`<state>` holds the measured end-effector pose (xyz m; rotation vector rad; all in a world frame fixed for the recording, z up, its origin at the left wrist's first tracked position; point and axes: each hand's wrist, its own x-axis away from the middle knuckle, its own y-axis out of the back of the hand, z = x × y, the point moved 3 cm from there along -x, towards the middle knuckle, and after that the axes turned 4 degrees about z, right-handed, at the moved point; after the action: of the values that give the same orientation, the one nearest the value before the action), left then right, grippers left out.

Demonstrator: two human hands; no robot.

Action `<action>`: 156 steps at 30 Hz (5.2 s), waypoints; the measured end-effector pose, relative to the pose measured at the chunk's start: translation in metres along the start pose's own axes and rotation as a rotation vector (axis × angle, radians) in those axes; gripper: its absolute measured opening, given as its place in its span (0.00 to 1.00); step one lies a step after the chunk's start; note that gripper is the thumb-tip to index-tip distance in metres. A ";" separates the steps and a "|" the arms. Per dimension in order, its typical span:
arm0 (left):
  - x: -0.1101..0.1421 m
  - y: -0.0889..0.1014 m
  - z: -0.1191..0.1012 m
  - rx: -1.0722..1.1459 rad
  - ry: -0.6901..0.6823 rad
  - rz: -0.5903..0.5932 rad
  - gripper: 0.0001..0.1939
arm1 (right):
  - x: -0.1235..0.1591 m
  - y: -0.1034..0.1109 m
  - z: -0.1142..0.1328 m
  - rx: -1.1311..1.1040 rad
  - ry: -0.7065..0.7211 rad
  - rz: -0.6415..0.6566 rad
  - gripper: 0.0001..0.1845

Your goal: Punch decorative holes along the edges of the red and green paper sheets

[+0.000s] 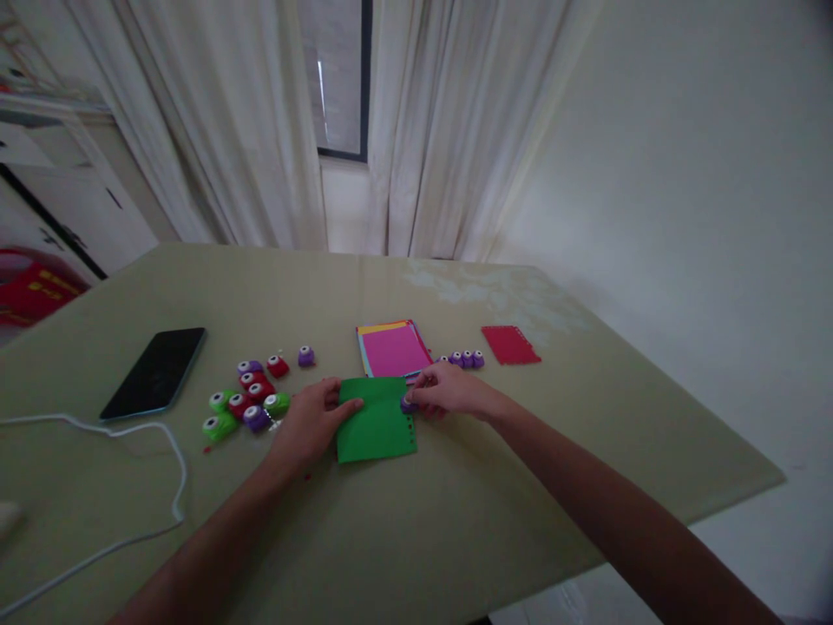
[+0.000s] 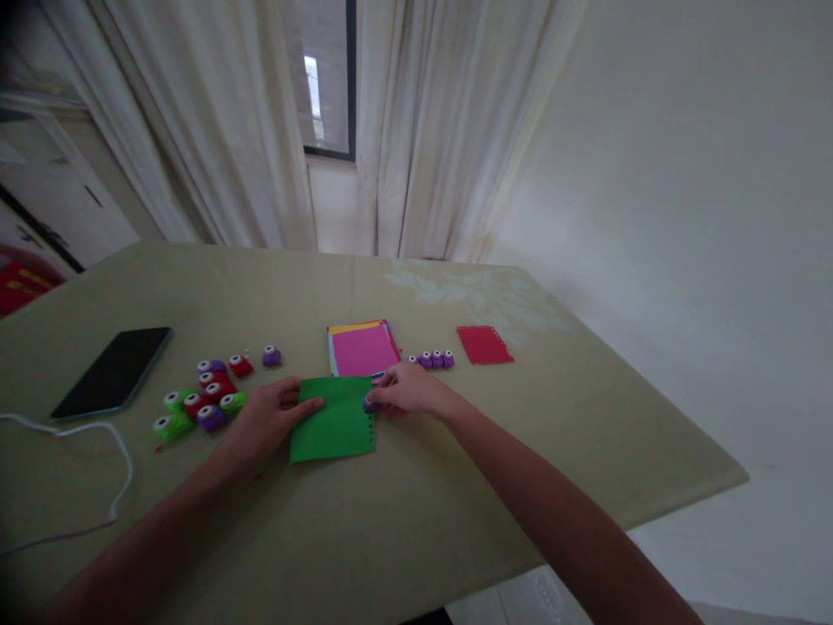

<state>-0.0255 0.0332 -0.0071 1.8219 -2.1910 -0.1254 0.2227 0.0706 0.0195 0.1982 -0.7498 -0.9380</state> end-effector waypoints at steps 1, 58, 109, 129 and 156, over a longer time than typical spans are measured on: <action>-0.001 0.000 0.001 -0.003 0.000 0.007 0.14 | -0.002 0.001 0.001 0.009 -0.012 0.011 0.10; 0.002 0.001 0.003 -0.052 0.039 0.026 0.15 | 0.029 -0.006 -0.004 0.483 0.449 -0.253 0.08; 0.011 0.034 -0.014 -0.636 -0.245 -0.428 0.21 | 0.008 -0.007 -0.024 -0.259 0.454 -0.432 0.17; -0.005 0.020 0.005 -0.823 -0.400 -0.143 0.18 | -0.006 0.003 -0.038 -0.465 0.455 -0.360 0.15; 0.025 -0.035 -0.018 0.195 -0.098 0.206 0.14 | 0.038 -0.057 0.006 0.531 1.052 -0.484 0.16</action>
<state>0.0085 0.0041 0.0059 1.7039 -2.5233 0.0450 0.1949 0.0078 0.0158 1.2737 0.0701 -0.9020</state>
